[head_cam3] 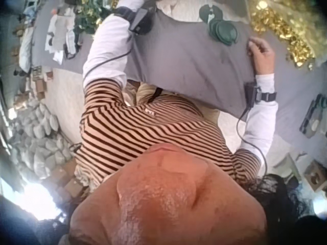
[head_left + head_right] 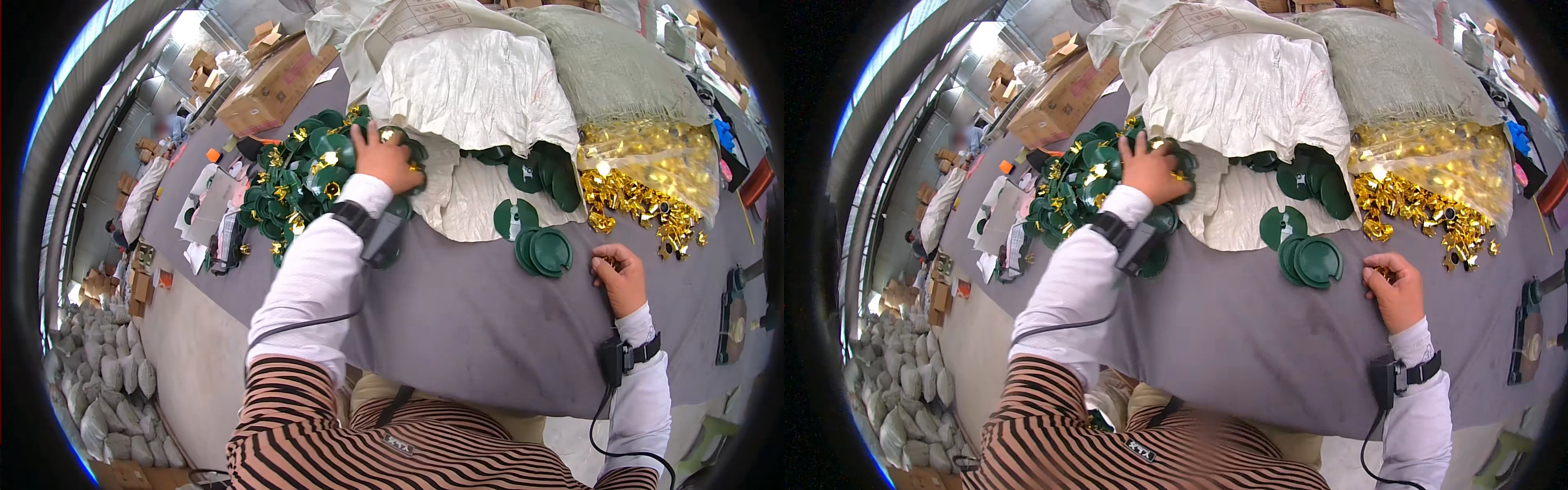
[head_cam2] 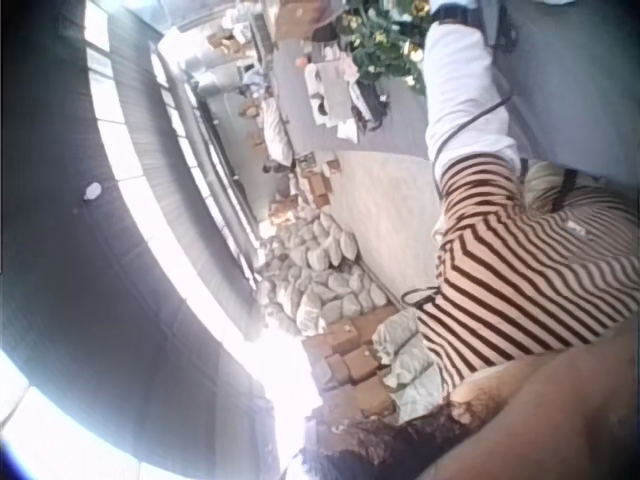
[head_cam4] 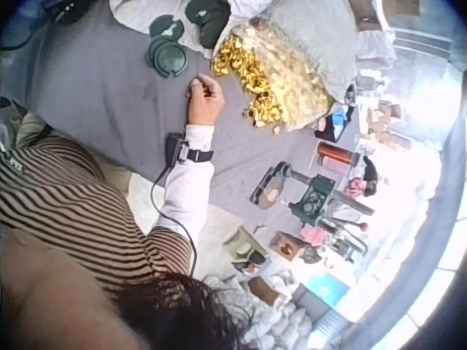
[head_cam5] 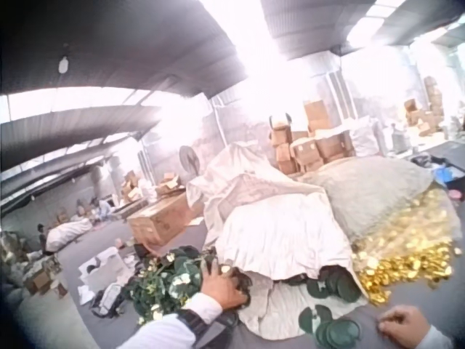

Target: The person attaches gold plastic inserts to green plastic circular bases by hand.

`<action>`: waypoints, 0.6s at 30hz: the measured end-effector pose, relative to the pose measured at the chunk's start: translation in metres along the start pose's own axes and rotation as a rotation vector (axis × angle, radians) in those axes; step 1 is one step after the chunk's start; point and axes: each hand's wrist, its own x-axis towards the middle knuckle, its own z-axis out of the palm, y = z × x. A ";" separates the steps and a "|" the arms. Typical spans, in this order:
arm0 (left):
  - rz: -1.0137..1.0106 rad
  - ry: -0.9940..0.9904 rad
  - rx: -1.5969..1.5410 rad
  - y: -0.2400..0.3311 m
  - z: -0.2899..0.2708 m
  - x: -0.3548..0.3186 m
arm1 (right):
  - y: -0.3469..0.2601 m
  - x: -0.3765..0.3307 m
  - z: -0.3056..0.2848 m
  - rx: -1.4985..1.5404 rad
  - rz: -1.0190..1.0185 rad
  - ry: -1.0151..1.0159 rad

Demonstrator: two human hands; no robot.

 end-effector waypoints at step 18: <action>-0.136 0.018 0.093 -0.055 -0.015 0.042 | -0.005 0.001 0.006 -0.100 0.014 0.009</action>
